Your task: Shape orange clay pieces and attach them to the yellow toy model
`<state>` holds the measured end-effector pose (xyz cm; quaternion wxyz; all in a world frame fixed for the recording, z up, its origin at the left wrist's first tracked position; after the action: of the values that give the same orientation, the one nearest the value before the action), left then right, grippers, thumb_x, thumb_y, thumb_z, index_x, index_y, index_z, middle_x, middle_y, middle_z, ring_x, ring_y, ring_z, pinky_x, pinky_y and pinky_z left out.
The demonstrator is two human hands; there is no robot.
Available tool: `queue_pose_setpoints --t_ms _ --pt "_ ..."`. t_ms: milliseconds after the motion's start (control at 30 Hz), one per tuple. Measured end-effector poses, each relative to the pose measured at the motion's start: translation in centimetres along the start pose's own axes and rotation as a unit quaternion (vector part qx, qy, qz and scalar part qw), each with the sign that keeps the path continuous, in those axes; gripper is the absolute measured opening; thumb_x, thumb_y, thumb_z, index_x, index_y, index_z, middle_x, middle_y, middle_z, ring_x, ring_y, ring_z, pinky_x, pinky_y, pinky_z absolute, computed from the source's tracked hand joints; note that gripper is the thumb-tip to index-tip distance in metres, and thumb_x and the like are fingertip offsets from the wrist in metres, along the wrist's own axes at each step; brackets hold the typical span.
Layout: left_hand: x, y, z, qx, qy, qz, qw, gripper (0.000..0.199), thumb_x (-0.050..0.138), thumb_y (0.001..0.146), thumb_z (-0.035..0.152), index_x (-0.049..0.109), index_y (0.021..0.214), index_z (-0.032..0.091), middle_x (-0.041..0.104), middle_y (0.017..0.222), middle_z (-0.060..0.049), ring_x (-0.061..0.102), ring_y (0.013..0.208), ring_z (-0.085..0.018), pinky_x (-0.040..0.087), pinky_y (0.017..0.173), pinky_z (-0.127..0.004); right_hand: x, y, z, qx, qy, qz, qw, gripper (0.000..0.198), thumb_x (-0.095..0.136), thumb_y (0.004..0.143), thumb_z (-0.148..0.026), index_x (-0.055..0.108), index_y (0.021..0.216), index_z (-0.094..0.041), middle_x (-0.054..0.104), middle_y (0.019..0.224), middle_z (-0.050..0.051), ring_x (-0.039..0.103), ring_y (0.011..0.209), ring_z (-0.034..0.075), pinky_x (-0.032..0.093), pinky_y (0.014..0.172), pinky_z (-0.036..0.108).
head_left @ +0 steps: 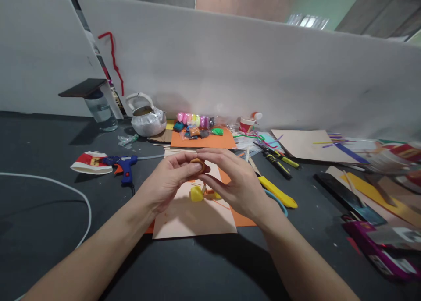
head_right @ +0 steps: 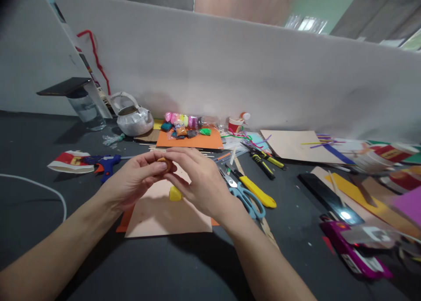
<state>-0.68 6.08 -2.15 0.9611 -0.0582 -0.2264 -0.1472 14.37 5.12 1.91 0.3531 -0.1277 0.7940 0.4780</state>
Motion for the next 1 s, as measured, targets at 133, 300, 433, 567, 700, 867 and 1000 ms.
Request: queue_pose_setpoints --t_ms 133,300,433,567,700,867,1000 --pt "0.21 -0.15 0.03 -0.003 0.001 -0.016 1.000 0.016 0.082 0.081 0.027 0.080 0.095 0.018 0.075 0.090 -0.001 0.069 0.083 -0.012 0.054 0.083 -0.025 -0.12 -0.07 0.11 -0.006 0.000 0.008 1.000 0.027 0.065 0.098 -0.017 0.065 0.125 -0.020 0.074 0.125 0.012 0.072 0.113 0.021 0.062 0.095 0.039" --pt "-0.06 -0.27 0.25 -0.012 0.023 -0.025 0.999 0.015 0.083 0.080 0.024 0.080 0.094 0.017 0.074 0.089 -0.002 0.069 0.083 -0.015 0.054 0.084 -0.029 -0.42 0.00 0.04 -0.007 0.008 -0.005 1.000 0.026 0.064 0.100 -0.019 0.066 0.126 -0.020 0.073 0.128 0.012 0.071 0.116 0.021 0.061 0.099 0.040" --pt "-0.20 -0.20 0.44 0.007 0.019 -0.002 1.000 0.011 0.085 0.076 0.022 0.080 0.084 0.017 0.068 0.077 0.001 0.062 0.074 -0.010 0.050 0.074 -0.023 -0.29 0.10 -0.10 -0.002 0.016 -0.027 1.000 0.032 0.065 0.100 -0.026 0.064 0.132 -0.023 0.072 0.131 0.011 0.069 0.120 0.022 0.060 0.101 0.042" --pt "-0.03 -0.15 0.23 0.014 0.004 0.018 1.000 0.015 0.086 0.074 0.022 0.080 0.086 0.017 0.069 0.080 0.000 0.062 0.075 -0.011 0.051 0.076 -0.025 -0.15 0.16 -0.13 -0.007 0.004 -0.009 1.000 0.031 0.065 0.099 -0.022 0.065 0.131 -0.021 0.073 0.129 0.012 0.071 0.117 0.023 0.061 0.100 0.041" --pt "0.25 -0.06 -0.03 0.010 -0.015 0.020 1.000 0.017 0.087 0.073 0.024 0.080 0.086 0.016 0.069 0.081 0.000 0.063 0.076 -0.011 0.051 0.078 -0.025 -0.09 0.14 -0.04 -0.010 -0.002 0.004 1.000 0.033 0.064 0.098 -0.017 0.065 0.130 -0.024 0.074 0.128 0.011 0.072 0.115 0.023 0.062 0.099 0.042" --pt "0.56 -0.20 0.17 -0.008 -0.031 -0.010 0.999 0.017 0.086 0.075 0.024 0.080 0.090 0.016 0.071 0.085 -0.001 0.066 0.078 -0.012 0.053 0.079 -0.025 -0.44 0.08 -0.08 -0.011 0.016 0.013 1.000 0.030 0.066 0.097 -0.017 0.067 0.127 -0.022 0.074 0.126 0.011 0.072 0.115 0.021 0.061 0.099 0.040" --pt "0.59 -0.32 0.38 -0.008 -0.028 -0.015 0.999 0.016 0.085 0.076 0.022 0.080 0.089 0.015 0.069 0.082 0.000 0.064 0.075 -0.010 0.053 0.079 -0.025 -0.59 0.00 -0.11 -0.001 0.033 0.003 0.999 0.028 0.066 0.098 -0.021 0.066 0.126 -0.020 0.073 0.127 0.012 0.071 0.118 0.022 0.059 0.102 0.040"
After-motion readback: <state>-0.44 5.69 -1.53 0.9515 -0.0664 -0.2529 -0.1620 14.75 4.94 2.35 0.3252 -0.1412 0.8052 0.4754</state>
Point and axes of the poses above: each hand's wrist, its own y-axis towards the middle knuckle, its own x-axis out of the palm, z = x × y, the point moved 4 cm from there along y, towards the middle knuckle
